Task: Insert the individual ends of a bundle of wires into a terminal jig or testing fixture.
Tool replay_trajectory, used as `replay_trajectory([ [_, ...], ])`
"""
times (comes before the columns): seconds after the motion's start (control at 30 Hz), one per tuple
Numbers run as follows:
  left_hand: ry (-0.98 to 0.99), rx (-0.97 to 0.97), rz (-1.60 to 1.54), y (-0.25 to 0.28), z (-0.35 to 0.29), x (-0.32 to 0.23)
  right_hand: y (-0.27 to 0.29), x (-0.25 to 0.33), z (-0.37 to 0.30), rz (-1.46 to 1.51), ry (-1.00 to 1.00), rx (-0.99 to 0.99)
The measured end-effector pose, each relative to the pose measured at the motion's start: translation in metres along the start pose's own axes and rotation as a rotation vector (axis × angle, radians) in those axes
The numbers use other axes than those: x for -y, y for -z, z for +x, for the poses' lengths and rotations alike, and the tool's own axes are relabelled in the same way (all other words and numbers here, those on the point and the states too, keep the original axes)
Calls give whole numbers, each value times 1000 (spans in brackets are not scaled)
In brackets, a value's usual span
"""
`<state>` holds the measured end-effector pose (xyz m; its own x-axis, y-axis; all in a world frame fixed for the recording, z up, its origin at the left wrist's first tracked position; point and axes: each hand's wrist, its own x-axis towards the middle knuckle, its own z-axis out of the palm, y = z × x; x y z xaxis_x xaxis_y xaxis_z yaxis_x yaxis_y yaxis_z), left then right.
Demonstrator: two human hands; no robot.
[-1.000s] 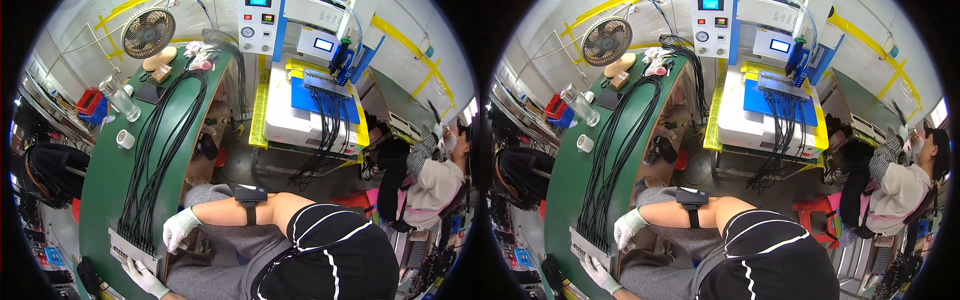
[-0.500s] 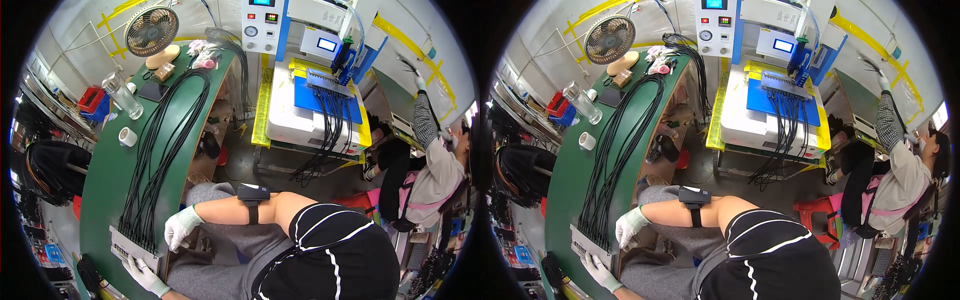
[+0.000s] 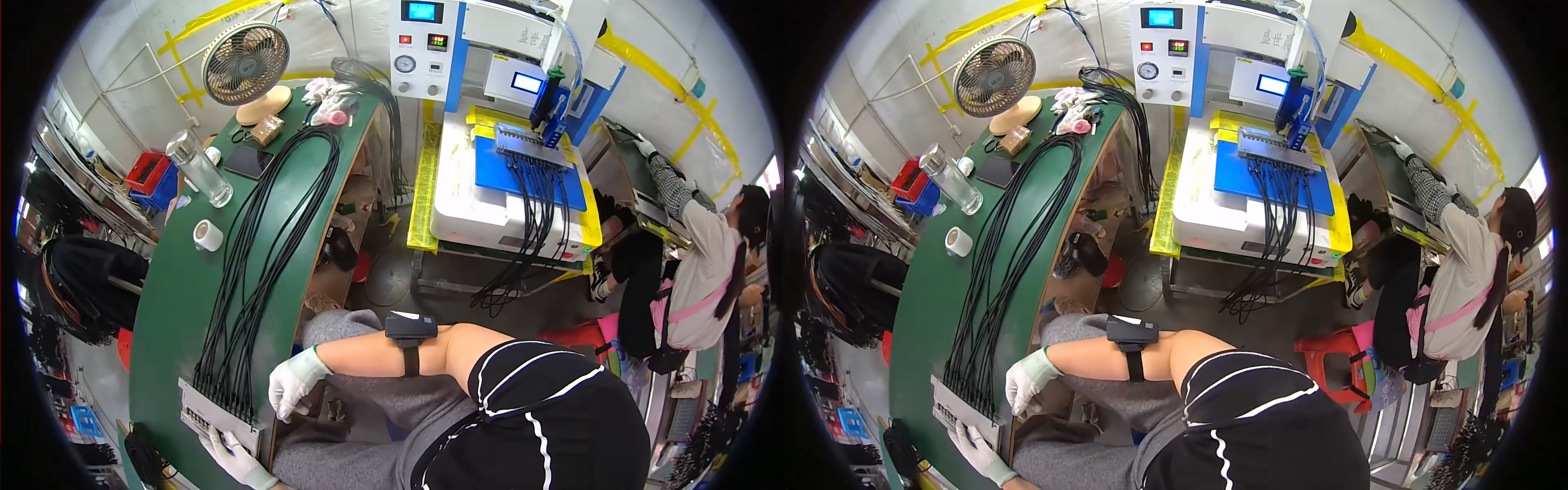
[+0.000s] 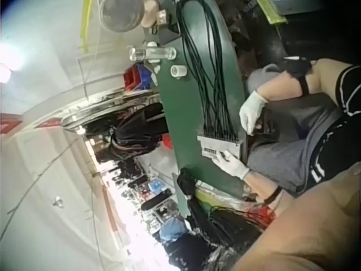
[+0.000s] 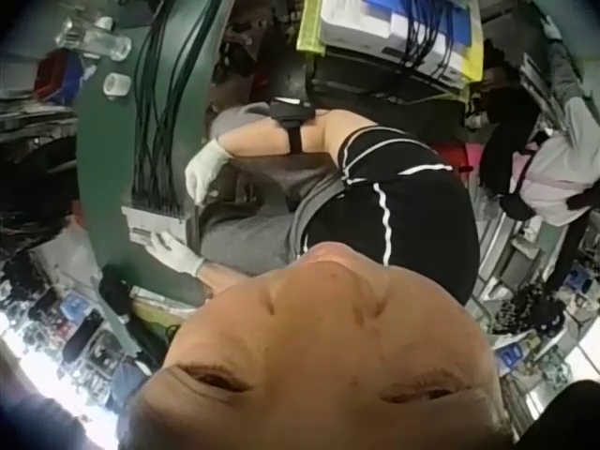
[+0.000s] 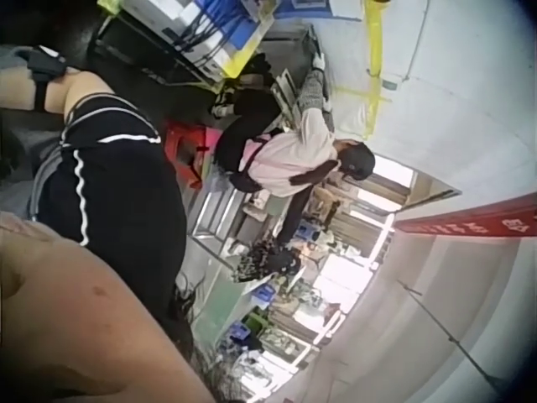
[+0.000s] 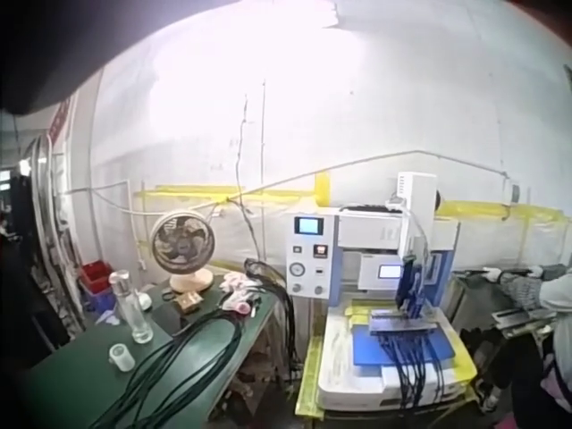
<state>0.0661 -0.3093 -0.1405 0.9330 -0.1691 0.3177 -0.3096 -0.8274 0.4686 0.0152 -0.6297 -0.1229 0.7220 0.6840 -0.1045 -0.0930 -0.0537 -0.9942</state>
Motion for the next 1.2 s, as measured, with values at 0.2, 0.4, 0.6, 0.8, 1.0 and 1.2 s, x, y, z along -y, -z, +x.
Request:
replay_trajectory([
  [0.2, -32, 32, 124, 5, 3, -7, 0, -3, 0, -4, 2, 6],
  [0.4, -9, -11, 10, 0, -1, -9, 1, 1, -1, -2, -10, 2],
  [0.6, -29, -29, 40, 1, 0, -2, 0, -1, 3, 1, 2, 2],
  [0.8, -25, -11, 66, -1, -1, 1, -1, -1, -1, 8, -6, -2],
  [1.0, 10, -3, 28, -4, 0, -16, 3, 0, -8, 2, 6, -8],
  [1.2, 84, -72, -85, 8, -8, -8, -1, -6, 10, -67, 169, 67],
])
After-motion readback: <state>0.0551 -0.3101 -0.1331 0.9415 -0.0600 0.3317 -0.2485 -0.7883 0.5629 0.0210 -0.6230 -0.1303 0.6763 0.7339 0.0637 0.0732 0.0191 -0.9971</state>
